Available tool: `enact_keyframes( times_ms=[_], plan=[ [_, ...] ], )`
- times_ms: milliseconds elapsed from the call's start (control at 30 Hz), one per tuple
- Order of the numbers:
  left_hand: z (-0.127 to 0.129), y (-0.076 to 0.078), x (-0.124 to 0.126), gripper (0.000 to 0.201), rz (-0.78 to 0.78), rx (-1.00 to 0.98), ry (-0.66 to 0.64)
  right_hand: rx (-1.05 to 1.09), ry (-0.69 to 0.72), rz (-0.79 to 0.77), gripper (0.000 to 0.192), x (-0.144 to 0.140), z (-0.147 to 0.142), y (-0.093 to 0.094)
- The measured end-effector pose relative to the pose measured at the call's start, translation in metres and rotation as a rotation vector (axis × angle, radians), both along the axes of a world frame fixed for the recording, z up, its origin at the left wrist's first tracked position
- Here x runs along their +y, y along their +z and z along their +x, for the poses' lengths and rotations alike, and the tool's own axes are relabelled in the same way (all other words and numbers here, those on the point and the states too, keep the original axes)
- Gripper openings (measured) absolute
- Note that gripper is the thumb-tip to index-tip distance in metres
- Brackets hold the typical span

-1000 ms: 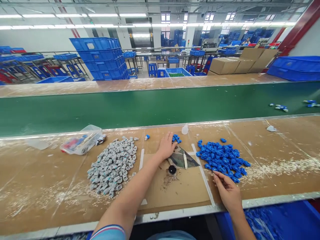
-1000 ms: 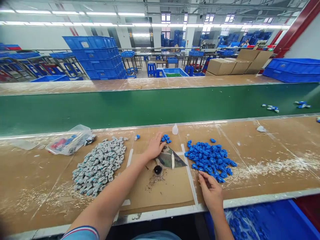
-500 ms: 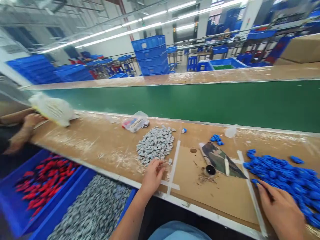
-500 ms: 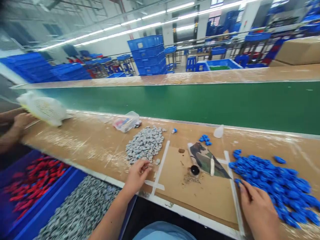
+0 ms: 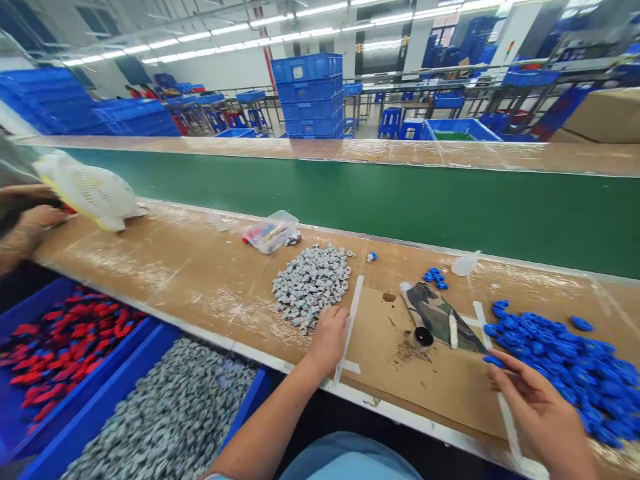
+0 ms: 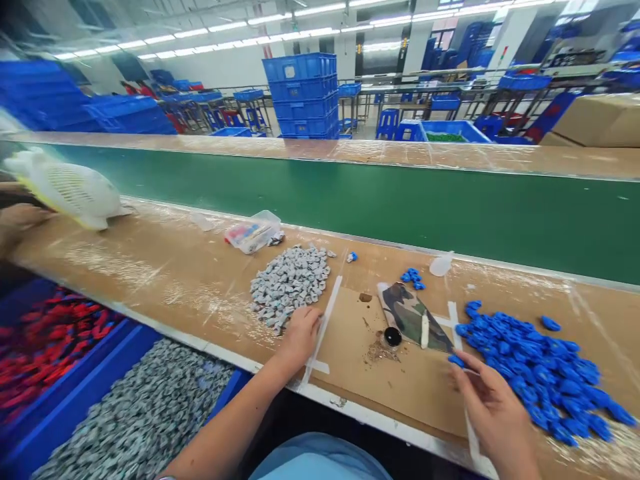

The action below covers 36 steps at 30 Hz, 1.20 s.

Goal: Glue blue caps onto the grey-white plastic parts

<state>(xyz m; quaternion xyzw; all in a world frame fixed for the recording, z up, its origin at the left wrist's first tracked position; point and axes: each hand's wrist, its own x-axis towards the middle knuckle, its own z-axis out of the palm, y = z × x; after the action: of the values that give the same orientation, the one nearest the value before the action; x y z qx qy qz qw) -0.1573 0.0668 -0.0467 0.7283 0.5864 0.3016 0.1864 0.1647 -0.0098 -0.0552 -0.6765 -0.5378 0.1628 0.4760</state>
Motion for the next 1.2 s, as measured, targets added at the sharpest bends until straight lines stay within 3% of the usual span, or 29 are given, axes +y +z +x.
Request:
enact_keyframes(
  times_ms=[100,200,300,500,667,967,1100,1200],
  plan=[
    [0.012,-0.002,-0.007,0.031,-0.028,-0.230,-0.071,0.033,0.167,-0.017,0.032,0.004,-0.026,0.021],
    [0.033,-0.001,-0.020,0.024,-0.210,-0.501,-0.180,-0.178,0.238,0.045,0.024,0.013,-0.041,0.034],
    [0.053,-0.001,-0.031,0.021,-0.396,-0.692,-0.194,-0.381,0.283,0.103,0.022,0.022,-0.046,0.040],
    [0.071,-0.003,-0.039,0.025,-0.620,-0.938,-0.202,-0.532,0.354,0.170,0.019,0.031,-0.051,0.039],
    [0.074,-0.006,-0.040,0.026,-0.646,-0.963,-0.185,-0.517,0.362,0.159,0.019,0.033,-0.054,0.040],
    [0.076,-0.011,-0.038,0.021,-0.570,-0.920,-0.150,-0.317,0.302,0.004,0.023,0.033,-0.054,0.042],
    [0.080,-0.009,-0.037,0.022,-0.616,-0.984,-0.140,0.002,0.179,-0.140,0.033,0.033,-0.055,0.043],
    [0.084,-0.005,-0.037,0.024,-0.647,-1.079,-0.139,0.238,0.216,-0.218,0.040,0.031,-0.059,0.045]
  ],
)
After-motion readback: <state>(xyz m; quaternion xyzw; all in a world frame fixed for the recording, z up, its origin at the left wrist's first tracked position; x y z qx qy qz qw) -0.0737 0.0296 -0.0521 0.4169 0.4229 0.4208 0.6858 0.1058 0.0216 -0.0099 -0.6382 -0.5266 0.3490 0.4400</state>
